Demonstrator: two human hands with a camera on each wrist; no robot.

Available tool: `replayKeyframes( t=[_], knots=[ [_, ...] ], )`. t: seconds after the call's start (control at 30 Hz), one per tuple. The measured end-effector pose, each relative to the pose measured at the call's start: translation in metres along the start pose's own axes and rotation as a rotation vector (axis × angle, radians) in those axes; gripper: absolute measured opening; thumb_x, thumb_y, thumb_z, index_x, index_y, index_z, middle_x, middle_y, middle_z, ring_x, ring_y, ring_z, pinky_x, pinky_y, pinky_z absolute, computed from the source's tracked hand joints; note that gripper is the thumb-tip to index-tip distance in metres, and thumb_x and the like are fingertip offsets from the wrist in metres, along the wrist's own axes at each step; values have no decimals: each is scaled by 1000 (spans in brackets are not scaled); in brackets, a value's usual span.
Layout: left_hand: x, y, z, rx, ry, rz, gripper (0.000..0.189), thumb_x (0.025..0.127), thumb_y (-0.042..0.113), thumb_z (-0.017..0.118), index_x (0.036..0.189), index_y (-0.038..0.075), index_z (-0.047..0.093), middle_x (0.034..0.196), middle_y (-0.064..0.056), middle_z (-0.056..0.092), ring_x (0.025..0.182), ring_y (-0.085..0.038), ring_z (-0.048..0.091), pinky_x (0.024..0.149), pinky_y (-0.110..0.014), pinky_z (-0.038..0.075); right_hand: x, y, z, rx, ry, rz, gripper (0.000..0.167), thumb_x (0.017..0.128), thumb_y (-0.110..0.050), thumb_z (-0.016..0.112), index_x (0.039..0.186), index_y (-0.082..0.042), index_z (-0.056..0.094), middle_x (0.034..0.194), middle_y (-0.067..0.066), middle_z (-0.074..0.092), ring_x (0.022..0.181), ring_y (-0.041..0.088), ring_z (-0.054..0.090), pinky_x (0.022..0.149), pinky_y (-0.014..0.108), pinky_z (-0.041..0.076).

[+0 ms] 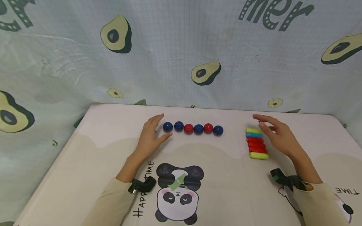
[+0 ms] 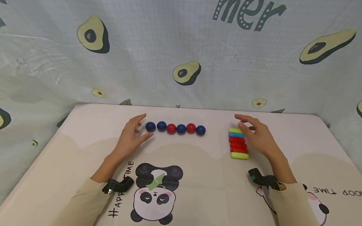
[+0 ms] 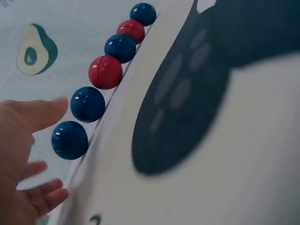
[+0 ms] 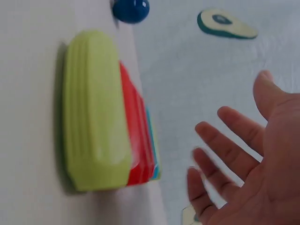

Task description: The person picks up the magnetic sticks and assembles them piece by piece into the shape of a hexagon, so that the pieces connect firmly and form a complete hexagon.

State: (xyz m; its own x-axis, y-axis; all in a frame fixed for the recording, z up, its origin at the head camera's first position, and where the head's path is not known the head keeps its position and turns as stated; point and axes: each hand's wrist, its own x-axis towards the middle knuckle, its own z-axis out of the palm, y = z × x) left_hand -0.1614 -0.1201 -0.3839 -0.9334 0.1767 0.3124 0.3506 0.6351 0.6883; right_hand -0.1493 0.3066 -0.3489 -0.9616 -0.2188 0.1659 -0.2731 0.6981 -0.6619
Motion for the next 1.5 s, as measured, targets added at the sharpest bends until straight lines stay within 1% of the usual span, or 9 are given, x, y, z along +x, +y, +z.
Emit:
replayKeyframes(
  t=[0.1,0.2,0.3,0.4,0.63,0.93,1.23,1.4,1.5],
  knots=[
    [2,-3,7,-7,63,15,60,83,17,76,135,3,51,131,-19,49,106,-33,51,88,-44,44,1,11,1,13,20,46,38,103,-27,42,139,-16,51,138,11,50,127,25,38,94,44,35],
    [2,-6,12,3,90,41,56,82,14,76,132,3,54,124,-19,52,96,-31,52,84,-43,43,-1,20,5,-3,28,55,37,103,-27,43,135,-13,55,133,12,54,120,23,42,92,39,36],
    [3,-10,14,17,100,70,55,82,12,76,131,3,54,120,-17,54,94,-31,51,83,-43,42,-3,26,9,-64,36,57,35,102,-28,46,131,-12,58,120,14,59,97,23,50,70,29,42],
    [4,-13,17,43,106,100,51,81,11,76,128,3,57,116,-16,56,95,-31,50,82,-43,42,-4,30,11,-106,31,65,34,101,-28,48,128,-12,60,111,14,61,83,23,47,57,27,40],
    [4,-12,16,97,88,145,41,82,6,74,122,6,63,113,-14,58,96,-29,50,84,-42,43,0,36,13,-136,15,66,32,100,-27,51,126,-13,63,114,13,63,89,24,48,64,26,41],
    [4,-11,17,98,93,124,39,82,5,74,120,7,65,112,-12,61,97,-27,50,83,-41,43,2,34,14,-99,17,93,32,99,-26,53,125,-10,64,119,16,62,100,28,53,71,21,42],
    [2,-12,16,103,104,99,38,82,5,74,119,7,65,110,-11,62,96,-26,50,82,-40,43,3,31,18,-80,54,96,34,101,-26,48,127,-8,62,119,16,61,81,15,43,58,22,36],
    [2,-12,16,61,131,80,38,82,6,75,119,5,63,105,-13,62,95,-28,50,82,-41,41,3,26,18,-86,99,118,35,102,-28,47,127,-8,61,98,14,58,61,17,39,47,27,31],
    [2,-13,16,37,152,64,38,82,6,75,119,4,63,103,-13,62,95,-28,51,83,-42,40,2,24,15,-105,88,97,35,102,-24,46,129,-6,60,100,16,55,70,24,44,53,29,33]
  ],
)
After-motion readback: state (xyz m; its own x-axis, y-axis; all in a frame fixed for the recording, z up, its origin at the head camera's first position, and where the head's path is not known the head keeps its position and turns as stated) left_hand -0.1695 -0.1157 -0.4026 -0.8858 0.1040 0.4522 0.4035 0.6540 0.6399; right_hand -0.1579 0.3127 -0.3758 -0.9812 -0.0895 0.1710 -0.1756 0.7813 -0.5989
